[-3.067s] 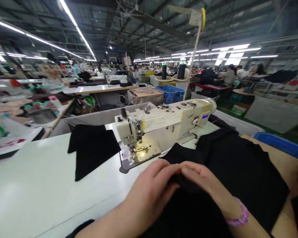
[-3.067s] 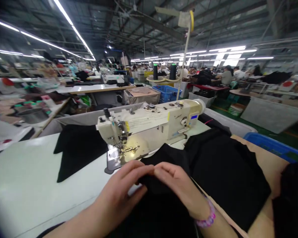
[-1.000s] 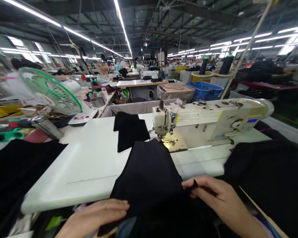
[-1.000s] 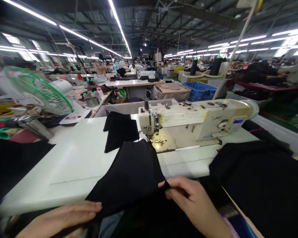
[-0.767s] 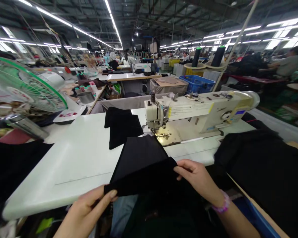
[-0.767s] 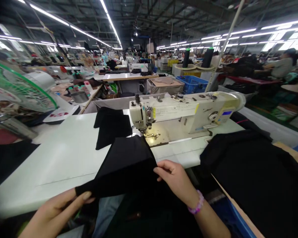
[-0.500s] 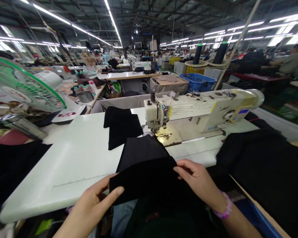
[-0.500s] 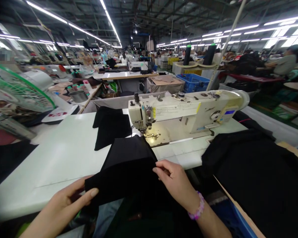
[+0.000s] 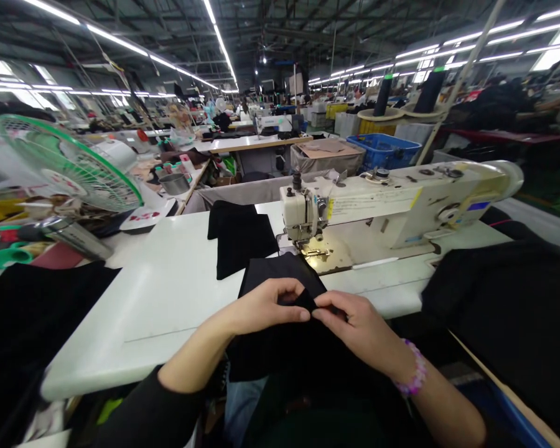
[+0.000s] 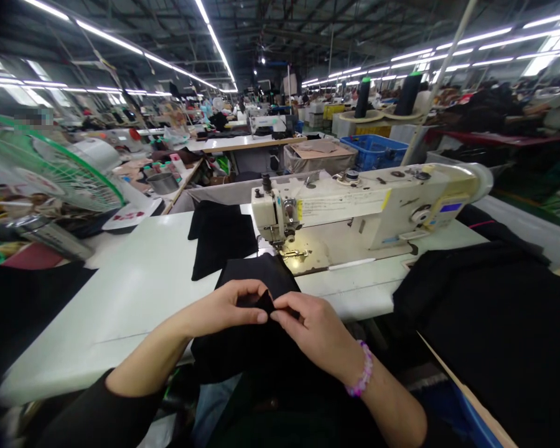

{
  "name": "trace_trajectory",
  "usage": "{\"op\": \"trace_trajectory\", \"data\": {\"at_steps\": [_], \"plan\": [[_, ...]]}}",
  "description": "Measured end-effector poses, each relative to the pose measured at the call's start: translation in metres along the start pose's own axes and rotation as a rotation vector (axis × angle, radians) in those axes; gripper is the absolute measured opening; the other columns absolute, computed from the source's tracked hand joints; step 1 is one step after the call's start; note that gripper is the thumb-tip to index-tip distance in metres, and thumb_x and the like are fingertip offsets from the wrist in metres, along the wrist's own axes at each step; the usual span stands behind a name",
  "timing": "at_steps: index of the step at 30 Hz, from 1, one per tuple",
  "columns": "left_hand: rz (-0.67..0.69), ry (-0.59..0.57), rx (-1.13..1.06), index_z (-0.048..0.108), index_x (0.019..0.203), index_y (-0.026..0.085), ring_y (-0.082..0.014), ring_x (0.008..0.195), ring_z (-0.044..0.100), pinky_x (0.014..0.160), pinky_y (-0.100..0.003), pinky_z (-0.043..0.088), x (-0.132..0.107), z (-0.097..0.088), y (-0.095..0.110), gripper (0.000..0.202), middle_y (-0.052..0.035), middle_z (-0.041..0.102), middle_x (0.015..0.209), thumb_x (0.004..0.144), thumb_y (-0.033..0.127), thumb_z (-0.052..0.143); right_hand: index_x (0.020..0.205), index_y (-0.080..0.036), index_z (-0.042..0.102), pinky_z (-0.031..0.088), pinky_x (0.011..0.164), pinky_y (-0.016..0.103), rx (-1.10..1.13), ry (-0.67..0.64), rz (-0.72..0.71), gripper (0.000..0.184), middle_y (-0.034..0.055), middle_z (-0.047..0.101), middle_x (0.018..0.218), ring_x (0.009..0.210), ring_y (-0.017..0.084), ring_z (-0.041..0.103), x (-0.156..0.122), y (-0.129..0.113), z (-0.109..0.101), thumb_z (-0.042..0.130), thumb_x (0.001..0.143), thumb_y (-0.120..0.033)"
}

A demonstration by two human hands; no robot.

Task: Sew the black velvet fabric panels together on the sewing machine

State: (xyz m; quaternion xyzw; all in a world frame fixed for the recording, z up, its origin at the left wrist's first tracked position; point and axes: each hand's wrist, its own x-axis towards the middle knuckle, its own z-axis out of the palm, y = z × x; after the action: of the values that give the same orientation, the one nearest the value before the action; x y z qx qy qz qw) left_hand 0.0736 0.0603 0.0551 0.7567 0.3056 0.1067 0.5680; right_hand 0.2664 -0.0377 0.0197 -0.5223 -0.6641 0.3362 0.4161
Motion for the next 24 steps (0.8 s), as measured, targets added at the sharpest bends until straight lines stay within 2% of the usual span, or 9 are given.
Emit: {"op": "trace_trajectory", "data": {"at_steps": [2,4,5,7,10,14,17,21,24], "plan": [[-0.019,0.132,-0.111,0.062,0.075,0.017,-0.0127,0.065,0.054,0.062,-0.023,0.042,0.003,-0.002,-0.002,0.023,0.0035,0.06,0.07,0.075,0.036,0.077,0.122,-0.024,0.064,0.052,0.073,0.028,0.098,0.015,0.094,0.035,0.0032,0.071,0.102,0.09,0.018,0.067,-0.001,0.007,0.0,0.069,0.088,-0.035],[-0.043,0.286,-0.211,0.057,0.072,0.017,-0.0105,0.062,0.049,0.058,-0.021,0.038,0.002,-0.003,-0.003,0.029,0.005,0.055,0.067,0.074,0.038,0.078,0.139,-0.026,0.051,0.052,0.069,0.027,0.185,0.044,0.188,0.065,0.0055,0.068,0.115,0.097,0.02,0.067,-0.002,0.015,0.002,0.077,0.079,-0.032],[-0.052,0.343,-0.249,0.057,0.073,0.017,-0.0102,0.062,0.049,0.058,-0.021,0.038,0.0,-0.005,-0.003,0.031,0.005,0.054,0.067,0.073,0.039,0.079,0.141,-0.025,0.049,0.052,0.068,0.027,0.218,0.067,0.225,0.07,0.0062,0.067,0.117,0.097,0.02,0.067,-0.002,0.019,0.003,0.077,0.077,-0.03],[-0.066,0.425,-0.294,0.058,0.075,0.017,-0.0102,0.063,0.049,0.059,-0.021,0.039,-0.005,-0.008,-0.002,0.033,0.0045,0.055,0.068,0.072,0.042,0.08,0.134,-0.023,0.053,0.052,0.069,0.028,0.277,0.122,0.268,0.06,0.0057,0.069,0.109,0.092,0.019,0.068,-0.001,0.026,0.007,0.074,0.078,-0.03],[-0.079,0.495,-0.306,0.06,0.076,0.017,-0.0103,0.063,0.049,0.06,-0.022,0.04,-0.009,-0.012,-0.002,0.034,0.0036,0.058,0.069,0.07,0.044,0.081,0.118,-0.021,0.063,0.052,0.074,0.03,0.322,0.196,0.241,0.04,0.0032,0.07,0.094,0.087,0.019,0.068,0.002,0.03,0.011,0.071,0.081,-0.034],[-0.07,0.57,-0.228,0.059,0.07,0.017,-0.0092,0.058,0.045,0.057,-0.021,0.036,-0.014,-0.016,-0.002,0.034,0.0055,0.052,0.062,0.068,0.043,0.082,0.096,-0.022,0.072,0.052,0.074,0.03,0.226,0.227,0.187,0.02,0.0025,0.072,0.086,0.079,0.019,0.066,0.005,0.028,0.01,0.067,0.085,-0.038],[-0.061,0.591,-0.195,0.063,0.072,0.017,-0.0098,0.058,0.046,0.058,-0.023,0.036,-0.019,-0.017,0.0,0.031,0.0055,0.053,0.062,0.066,0.041,0.082,0.085,-0.022,0.073,0.053,0.069,0.03,0.143,0.239,0.187,0.021,0.0015,0.072,0.078,0.071,0.019,0.065,0.005,0.03,0.01,0.065,0.086,-0.042],[-0.041,0.588,-0.186,0.067,0.076,0.018,-0.0117,0.061,0.051,0.061,-0.025,0.041,-0.026,-0.018,0.004,0.026,0.0032,0.059,0.065,0.069,0.04,0.08,0.085,-0.022,0.071,0.053,0.062,0.028,0.171,0.228,0.205,0.025,0.0005,0.07,0.075,0.065,0.018,0.064,0.005,0.036,0.013,0.064,0.086,-0.046],[0.084,0.598,-0.166,0.066,0.071,0.018,-0.0148,0.07,0.059,0.067,-0.027,0.046,-0.028,-0.016,0.005,0.021,-0.0005,0.066,0.073,0.072,0.034,0.079,0.084,-0.022,0.07,0.053,0.06,0.028,0.173,0.217,0.202,0.027,0.0001,0.068,0.071,0.063,0.018,0.064,0.005,0.038,0.013,0.063,0.085,-0.048]]}}
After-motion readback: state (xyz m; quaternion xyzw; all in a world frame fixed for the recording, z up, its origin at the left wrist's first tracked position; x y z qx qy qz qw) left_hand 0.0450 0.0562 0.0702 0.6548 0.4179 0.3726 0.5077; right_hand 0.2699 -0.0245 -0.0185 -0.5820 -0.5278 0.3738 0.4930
